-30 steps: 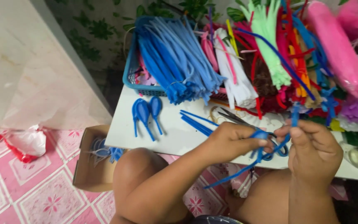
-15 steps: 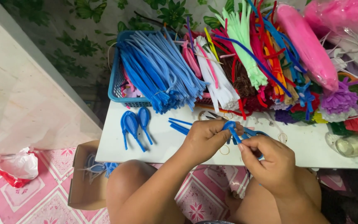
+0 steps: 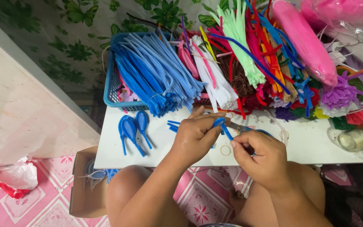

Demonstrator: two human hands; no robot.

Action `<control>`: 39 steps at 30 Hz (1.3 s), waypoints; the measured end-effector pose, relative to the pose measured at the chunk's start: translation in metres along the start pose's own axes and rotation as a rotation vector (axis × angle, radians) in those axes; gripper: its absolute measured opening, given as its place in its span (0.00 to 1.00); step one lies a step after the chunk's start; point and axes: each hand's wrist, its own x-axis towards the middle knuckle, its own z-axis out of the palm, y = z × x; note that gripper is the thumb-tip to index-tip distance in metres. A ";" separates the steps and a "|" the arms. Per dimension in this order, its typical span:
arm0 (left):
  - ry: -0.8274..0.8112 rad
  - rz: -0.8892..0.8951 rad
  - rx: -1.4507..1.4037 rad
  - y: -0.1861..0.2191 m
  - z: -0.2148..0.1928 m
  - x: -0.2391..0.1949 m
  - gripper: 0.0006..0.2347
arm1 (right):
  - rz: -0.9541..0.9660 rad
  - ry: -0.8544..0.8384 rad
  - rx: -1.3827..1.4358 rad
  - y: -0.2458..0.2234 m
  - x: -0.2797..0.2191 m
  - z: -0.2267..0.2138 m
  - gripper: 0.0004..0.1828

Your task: Assembling small components by twisting and tying blue pipe cleaners at a design station.

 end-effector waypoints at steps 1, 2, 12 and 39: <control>-0.002 -0.001 -0.001 0.000 0.001 -0.001 0.07 | 0.002 0.000 0.000 -0.001 -0.001 -0.001 0.04; -0.004 0.001 -0.002 -0.001 0.001 -0.001 0.07 | 0.003 -0.002 0.002 -0.001 -0.002 -0.001 0.04; -0.026 -0.014 -0.017 -0.002 -0.003 -0.001 0.07 | -0.057 0.005 -0.002 -0.002 0.003 0.001 0.06; 0.027 0.162 0.368 -0.016 -0.013 -0.001 0.05 | 0.178 -0.191 0.528 0.074 -0.003 0.026 0.10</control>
